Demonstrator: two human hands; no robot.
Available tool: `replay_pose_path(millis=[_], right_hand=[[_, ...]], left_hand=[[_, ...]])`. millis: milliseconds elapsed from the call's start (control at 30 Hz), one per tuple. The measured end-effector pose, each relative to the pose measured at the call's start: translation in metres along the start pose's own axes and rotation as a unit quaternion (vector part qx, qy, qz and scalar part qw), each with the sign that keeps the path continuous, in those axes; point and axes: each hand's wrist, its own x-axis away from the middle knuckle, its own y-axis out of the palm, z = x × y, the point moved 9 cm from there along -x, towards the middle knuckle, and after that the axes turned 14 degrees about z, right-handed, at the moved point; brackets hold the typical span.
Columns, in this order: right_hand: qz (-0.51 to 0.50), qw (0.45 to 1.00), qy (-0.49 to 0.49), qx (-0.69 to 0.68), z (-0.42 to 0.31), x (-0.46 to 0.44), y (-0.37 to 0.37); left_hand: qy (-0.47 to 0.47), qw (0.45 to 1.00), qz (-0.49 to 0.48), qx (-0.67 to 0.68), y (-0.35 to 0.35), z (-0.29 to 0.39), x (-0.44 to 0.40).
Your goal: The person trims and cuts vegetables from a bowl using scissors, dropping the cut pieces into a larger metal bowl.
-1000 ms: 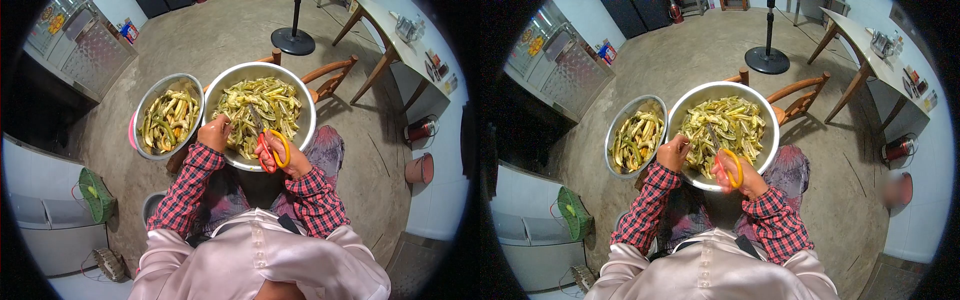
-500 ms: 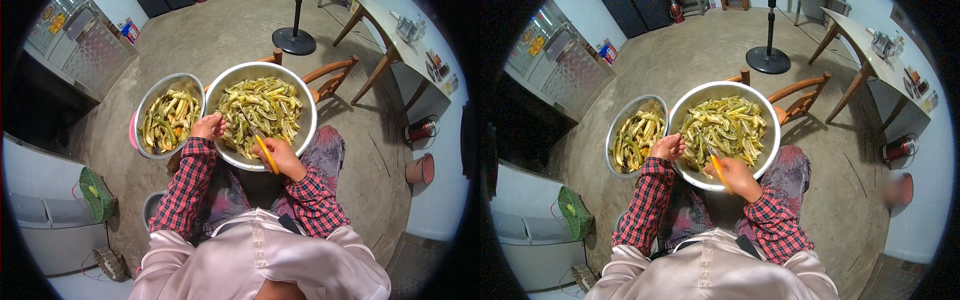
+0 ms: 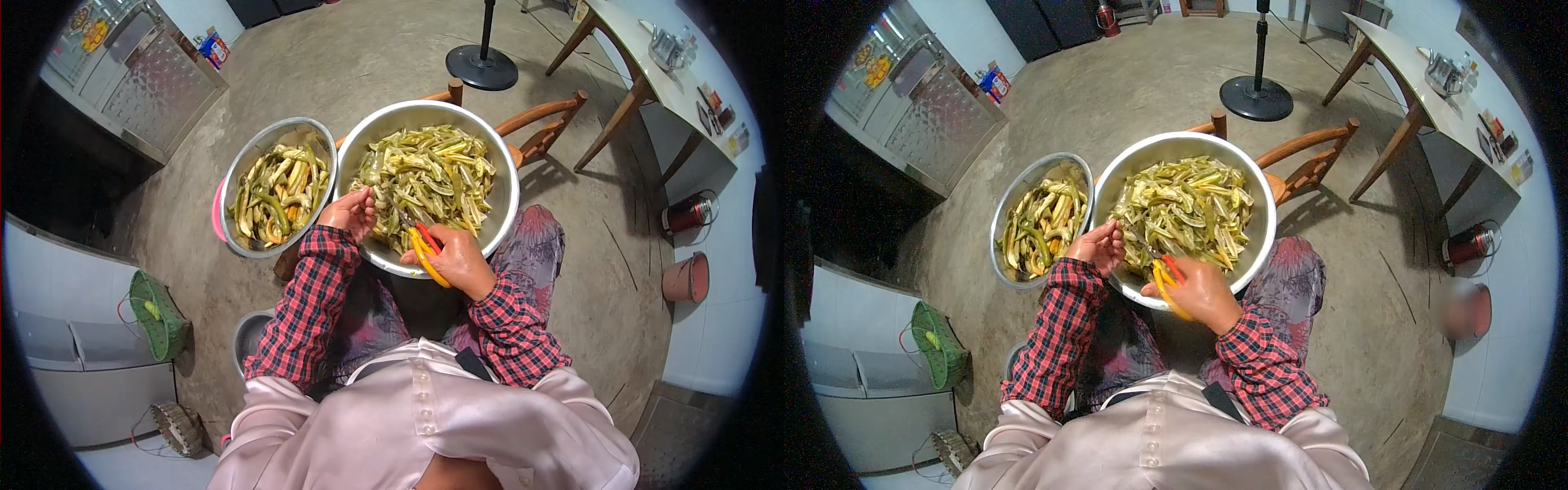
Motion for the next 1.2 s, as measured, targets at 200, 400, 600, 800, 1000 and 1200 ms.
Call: replay_pose_path(millis=[200,400,600,800,1000,1200], right_hand=[[0.043,0.998,-0.037,-0.002,-0.003,-0.001,-0.004],[0.099,0.987,-0.121,0.046,-0.02,0.002,-0.014],[0.119,0.981,-0.14,0.063,-0.018,0.002,-0.015],[0.107,0.987,-0.114,0.04,-0.004,0.001,-0.009],[0.109,0.985,-0.118,0.057,-0.015,0.0,-0.014],[0.106,0.988,-0.107,0.043,-0.012,-0.001,-0.013]], left_hand=[[-0.033,0.998,-0.037,0.045,0.007,-0.004,0.004],[-0.022,0.999,-0.009,0.029,0.003,-0.004,0.001],[-0.001,1.0,0.017,0.001,0.0,-0.003,0.0],[0.058,0.997,0.043,-0.032,-0.003,0.001,0.0],[0.335,0.909,0.127,-0.213,-0.007,0.034,0.007],[0.479,0.818,0.16,-0.274,0.008,0.044,0.038]])
